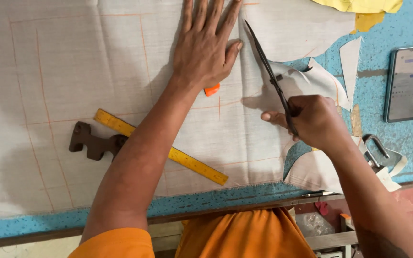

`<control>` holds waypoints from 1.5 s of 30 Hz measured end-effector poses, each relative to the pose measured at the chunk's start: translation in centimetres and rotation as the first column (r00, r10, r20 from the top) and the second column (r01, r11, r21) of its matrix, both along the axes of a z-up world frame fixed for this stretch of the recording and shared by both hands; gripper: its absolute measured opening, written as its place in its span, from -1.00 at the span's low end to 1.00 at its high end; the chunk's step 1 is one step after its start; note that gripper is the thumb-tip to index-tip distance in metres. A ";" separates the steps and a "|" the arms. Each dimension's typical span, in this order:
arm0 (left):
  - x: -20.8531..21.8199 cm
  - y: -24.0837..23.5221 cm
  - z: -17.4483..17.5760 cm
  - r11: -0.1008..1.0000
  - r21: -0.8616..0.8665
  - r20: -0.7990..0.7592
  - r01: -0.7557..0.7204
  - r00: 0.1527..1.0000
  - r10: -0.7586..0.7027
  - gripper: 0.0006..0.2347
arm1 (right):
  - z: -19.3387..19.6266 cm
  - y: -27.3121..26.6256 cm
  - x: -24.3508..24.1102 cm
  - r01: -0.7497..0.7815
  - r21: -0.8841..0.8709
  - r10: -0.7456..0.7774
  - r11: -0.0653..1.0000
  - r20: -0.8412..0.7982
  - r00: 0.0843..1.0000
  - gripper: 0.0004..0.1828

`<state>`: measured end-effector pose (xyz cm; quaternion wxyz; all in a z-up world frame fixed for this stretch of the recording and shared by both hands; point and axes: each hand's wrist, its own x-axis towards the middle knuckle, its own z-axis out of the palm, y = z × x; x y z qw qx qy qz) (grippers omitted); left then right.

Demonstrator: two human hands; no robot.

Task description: Cutting out garment patterns from fabric using large scissors and following marked lines on a cutting table.

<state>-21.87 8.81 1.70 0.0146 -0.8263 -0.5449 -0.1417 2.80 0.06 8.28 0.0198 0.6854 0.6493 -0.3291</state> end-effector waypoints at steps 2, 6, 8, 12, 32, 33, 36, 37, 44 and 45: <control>0.0 -0.1 0.2 1.000 -0.016 0.006 0.002 1.000 -0.002 -0.42 | -0.2 0.0 -0.6 -0.009 0.048 0.010 0.999 -0.026 1.000 -0.29; -0.1 -0.1 -0.4 1.000 0.028 0.036 0.004 0.999 -0.005 -0.41 | -1.9 -0.1 -0.9 0.013 0.068 -0.011 0.998 -0.040 0.999 -0.28; -0.1 -0.1 -0.2 1.000 0.029 0.018 0.000 1.000 0.000 -0.41 | -2.4 -0.3 -0.9 0.029 0.077 -0.025 0.997 -0.063 0.998 -0.28; -0.1 0.0 -0.2 1.000 0.000 0.009 -0.007 1.000 0.007 -0.40 | -1.2 -0.6 -2.2 0.126 -0.003 -0.126 0.992 -0.070 0.990 -0.27; -0.2 -0.1 -0.4 0.999 0.045 0.066 -0.016 0.998 0.013 -0.40 | 0.2 0.1 -6.5 0.269 -0.060 -0.276 0.961 -0.165 0.947 -0.30; -0.2 -0.2 -0.4 0.999 0.048 0.066 -0.017 0.998 0.014 -0.40 | 0.4 0.0 -6.7 0.261 -0.058 -0.267 0.964 -0.181 0.947 -0.32; -0.1 0.0 -0.5 0.999 0.046 0.070 -0.016 0.997 0.013 -0.39 | 0.4 0.2 -6.9 0.247 -0.046 -0.252 0.968 -0.210 0.945 -0.30; -0.1 0.0 -0.6 0.999 0.048 0.070 -0.017 0.997 0.013 -0.39 | 0.2 0.2 -6.8 0.247 -0.045 -0.250 0.968 -0.210 0.945 -0.30; 0.0 0.0 -0.8 0.999 0.051 0.058 -0.011 0.998 0.008 -0.40 | -0.4 0.1 -6.4 0.252 -0.045 -0.256 0.967 -0.214 0.943 -0.33; 0.1 0.0 -0.7 1.000 0.024 0.047 -0.010 0.999 0.008 -0.41 | -0.4 0.0 -6.3 0.249 -0.043 -0.251 0.968 -0.257 0.933 -0.31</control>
